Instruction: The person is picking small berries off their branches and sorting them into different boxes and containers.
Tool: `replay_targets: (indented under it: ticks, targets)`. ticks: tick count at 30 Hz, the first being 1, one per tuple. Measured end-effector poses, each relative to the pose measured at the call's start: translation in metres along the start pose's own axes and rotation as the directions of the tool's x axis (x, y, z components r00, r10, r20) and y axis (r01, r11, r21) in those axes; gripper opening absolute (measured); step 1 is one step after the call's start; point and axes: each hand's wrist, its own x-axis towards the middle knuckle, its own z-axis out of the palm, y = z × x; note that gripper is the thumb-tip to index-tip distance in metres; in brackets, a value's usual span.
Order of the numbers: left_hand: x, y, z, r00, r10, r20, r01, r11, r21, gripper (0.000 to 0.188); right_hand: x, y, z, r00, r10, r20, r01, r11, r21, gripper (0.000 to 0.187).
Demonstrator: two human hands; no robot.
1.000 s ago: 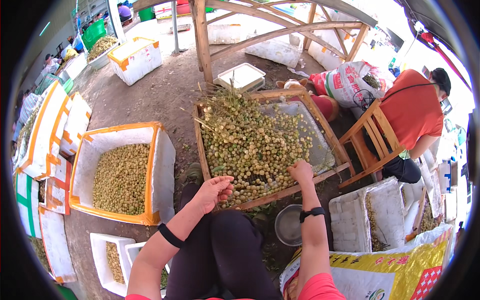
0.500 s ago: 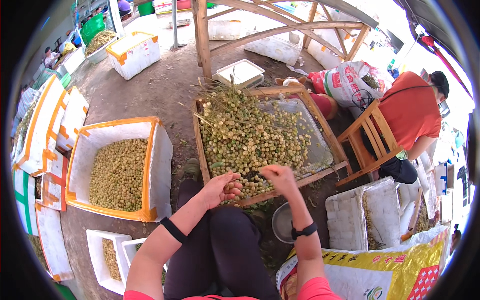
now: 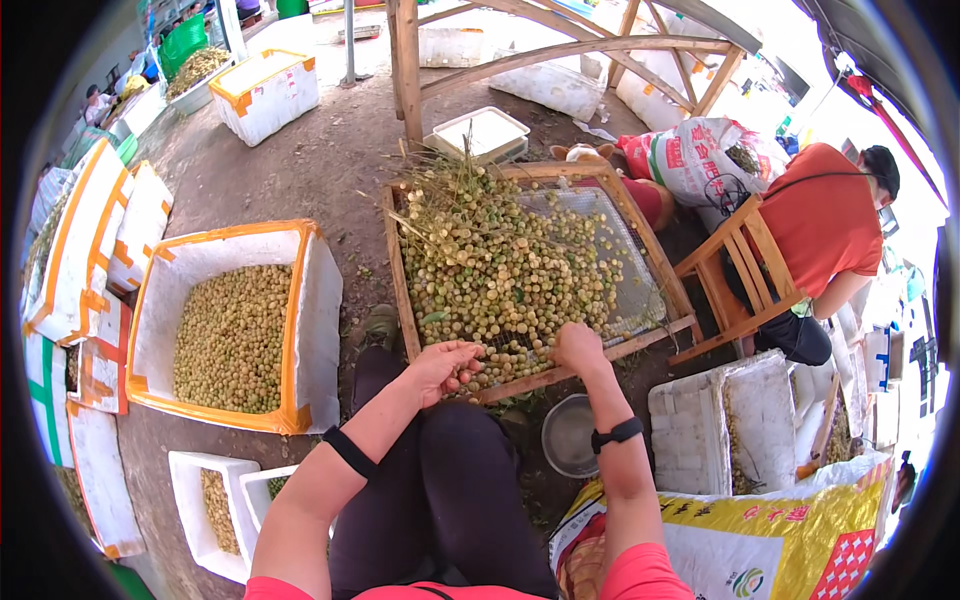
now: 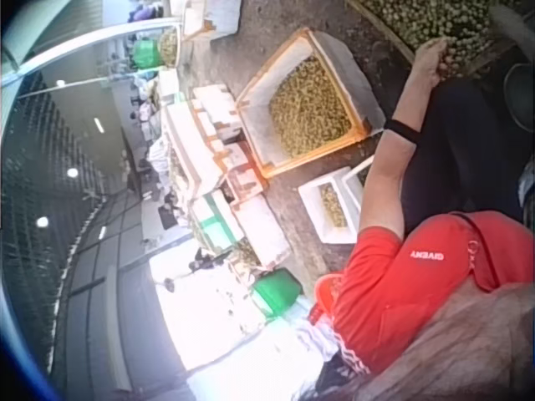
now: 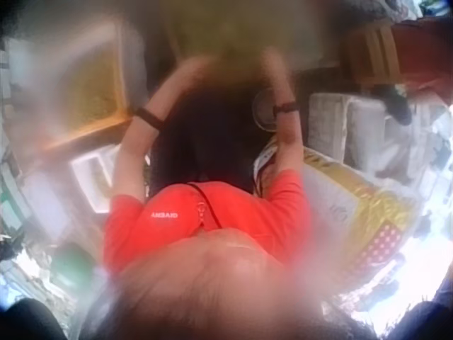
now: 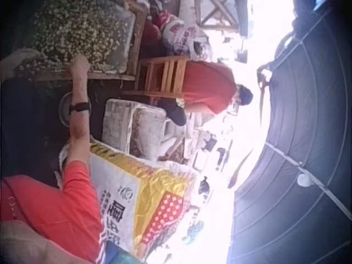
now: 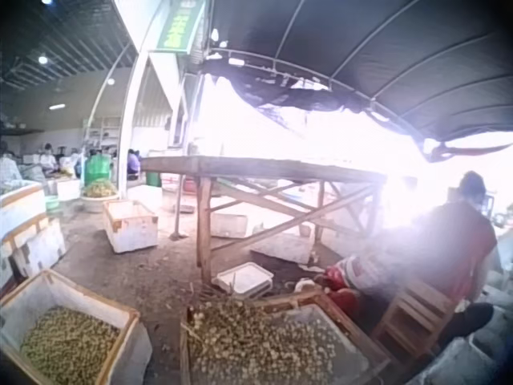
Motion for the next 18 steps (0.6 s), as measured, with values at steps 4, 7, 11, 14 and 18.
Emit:
replay_targets:
  ticks: [4, 7, 11, 14, 18]
  targets:
    - [-0.007, 0.002, 0.003, 0.995, 0.016, -0.096, -0.013, 0.999, 0.035, 0.016, 0.016, 0.024, -0.003, 0.979, -0.191, -0.077, 0.204, 0.948, 0.245, 0.017]
    - [-0.008, 0.004, 0.002, 0.994, 0.022, -0.109, -0.020, 1.000, 0.015, 0.016, 0.004, 0.026, -0.012, 0.988, -0.063, -0.139, 0.147, 0.646, 0.749, 0.014]
    - [-0.007, 0.004, 0.003, 0.994, 0.029, -0.109, -0.024, 0.998, 0.050, 0.016, -0.037, 0.022, -0.019, 0.990, -0.115, -0.079, 0.108, 0.280, 0.954, 0.014]
    - [-0.008, 0.004, 0.002, 0.994, 0.037, -0.106, -0.032, 0.998, 0.053, 0.016, -0.085, -0.001, -0.016, 0.868, -0.373, 0.328, -0.072, 0.559, 0.826, 0.015]
    - [-0.008, 0.003, 0.002, 0.993, 0.054, -0.109, -0.044, 0.995, 0.091, 0.015, -0.083, 0.009, -0.003, 0.979, -0.167, -0.116, 0.202, 0.719, 0.665, 0.017]
